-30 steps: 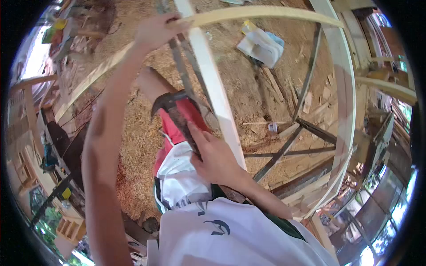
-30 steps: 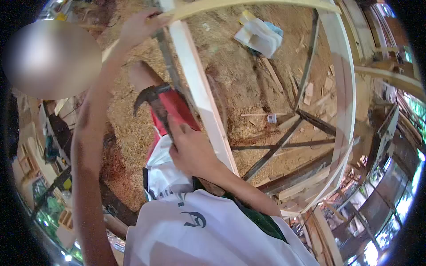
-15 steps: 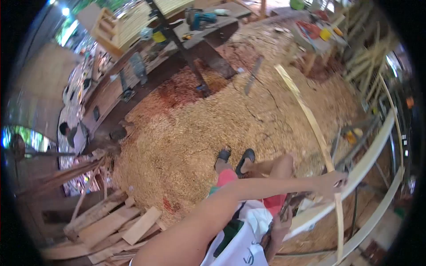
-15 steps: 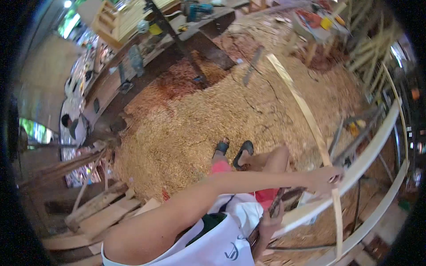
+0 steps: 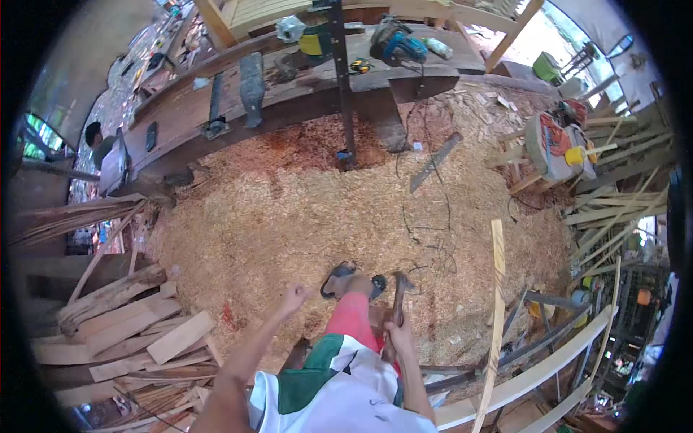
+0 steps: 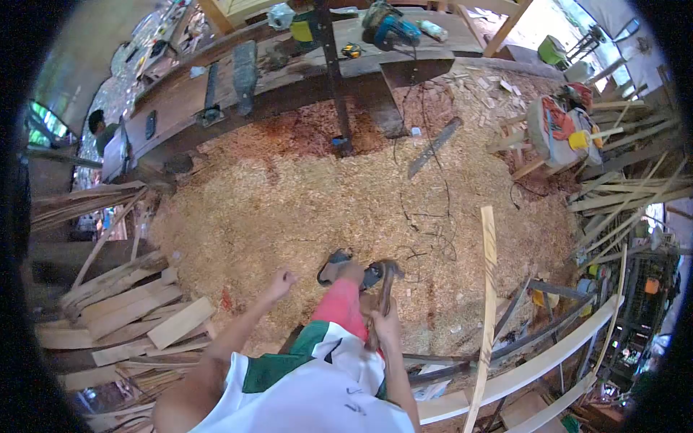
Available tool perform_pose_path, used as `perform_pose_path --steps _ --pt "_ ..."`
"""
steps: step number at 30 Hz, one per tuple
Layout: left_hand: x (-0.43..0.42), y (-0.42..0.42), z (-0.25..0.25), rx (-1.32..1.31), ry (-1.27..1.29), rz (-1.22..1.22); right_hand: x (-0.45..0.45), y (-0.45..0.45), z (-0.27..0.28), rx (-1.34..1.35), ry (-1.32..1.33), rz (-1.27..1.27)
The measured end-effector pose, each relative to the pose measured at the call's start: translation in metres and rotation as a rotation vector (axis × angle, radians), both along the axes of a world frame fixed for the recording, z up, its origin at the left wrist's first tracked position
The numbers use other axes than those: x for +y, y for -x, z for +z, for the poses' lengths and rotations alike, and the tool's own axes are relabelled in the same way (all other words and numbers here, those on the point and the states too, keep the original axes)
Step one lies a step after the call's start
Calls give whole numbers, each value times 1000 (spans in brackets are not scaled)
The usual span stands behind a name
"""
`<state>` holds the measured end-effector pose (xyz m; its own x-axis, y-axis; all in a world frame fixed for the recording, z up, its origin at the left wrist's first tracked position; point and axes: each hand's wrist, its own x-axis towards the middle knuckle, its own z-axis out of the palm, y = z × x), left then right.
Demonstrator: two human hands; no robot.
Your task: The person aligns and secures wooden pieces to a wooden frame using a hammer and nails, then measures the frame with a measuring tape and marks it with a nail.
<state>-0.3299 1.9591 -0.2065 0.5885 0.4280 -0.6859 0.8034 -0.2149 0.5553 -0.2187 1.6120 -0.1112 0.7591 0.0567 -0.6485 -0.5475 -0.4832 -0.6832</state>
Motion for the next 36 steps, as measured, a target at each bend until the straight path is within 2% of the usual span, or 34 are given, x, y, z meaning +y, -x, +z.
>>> perform_pose_path --steps 2,3,4,6,7,9,10,12,13,15,17,19,20,21,22,23,24,25,27,28,29,30,31,32,35,36 --pt "8 64 -10 28 37 199 44 -44 47 456 -155 -13" --pt "6 97 -25 83 -1 265 58 -60 35 457 -148 -4" --pt "6 117 -32 144 -37 323 72 -71 11 304 -72 164" --pt "-4 113 20 133 -108 429 116 -113 12 115 -9 352" --pt "-6 106 40 139 -99 431 152 -144 35 87 -17 370" --pt "-2 84 59 323 -31 590 222 -196 61 -265 -40 492" --pt "2 72 54 324 -27 589 262 -223 69 -237 -52 493" --pt "10 49 39 150 136 773 331 -266 58 -236 -40 495" --pt "18 22 40 146 136 762 364 -286 36 -271 -22 493" --pt "44 -44 60 -27 20 663 421 -315 -10 -361 -87 415" --pt "82 -93 58 -103 67 607 464 -340 -19 -440 -137 347" --pt "111 -134 60 -184 120 558 500 -365 -8 -317 -35 359" --pt "122 -152 66 -218 280 727 513 -368 -46 -482 -135 327" --pt "133 -167 69 -247 446 892 523 -373 -50 -481 -119 317" --pt "143 -172 54 -239 461 886 530 -380 -51 -449 -54 404" --pt "156 -176 34 -201 443 764 534 -388 -53 -416 10 493" --pt "164 -180 18 -163 425 642 536 -395 -46 -373 -3 517" --pt "169 -197 15 -155 437 635 534 -403 -52 -367 10 511" --pt "184 -249 3 -352 843 1075 523 -426 -64 -279 -205 672" --pt "192 -287 2 -332 824 1180 515 -446 -43 -458 -33 604" --pt "201 -324 0 -311 801 1289 511 -472 -34 -542 25 402" --pt "210 -351 -5 -303 807 1291 506 -504 -31 -621 82 208" --pt "214 -372 -12 -408 880 1299 497 -544 -45 -790 118 197" --pt "216 -379 -19 -509 949 1296 494 -576 -44 -844 310 221" --pt "210 -384 -42 -391 860 1248 499 -650 -21 -961 304 339" --pt "208 -389 -38 -393 862 1243 500 -663 -26 -970 425 511"
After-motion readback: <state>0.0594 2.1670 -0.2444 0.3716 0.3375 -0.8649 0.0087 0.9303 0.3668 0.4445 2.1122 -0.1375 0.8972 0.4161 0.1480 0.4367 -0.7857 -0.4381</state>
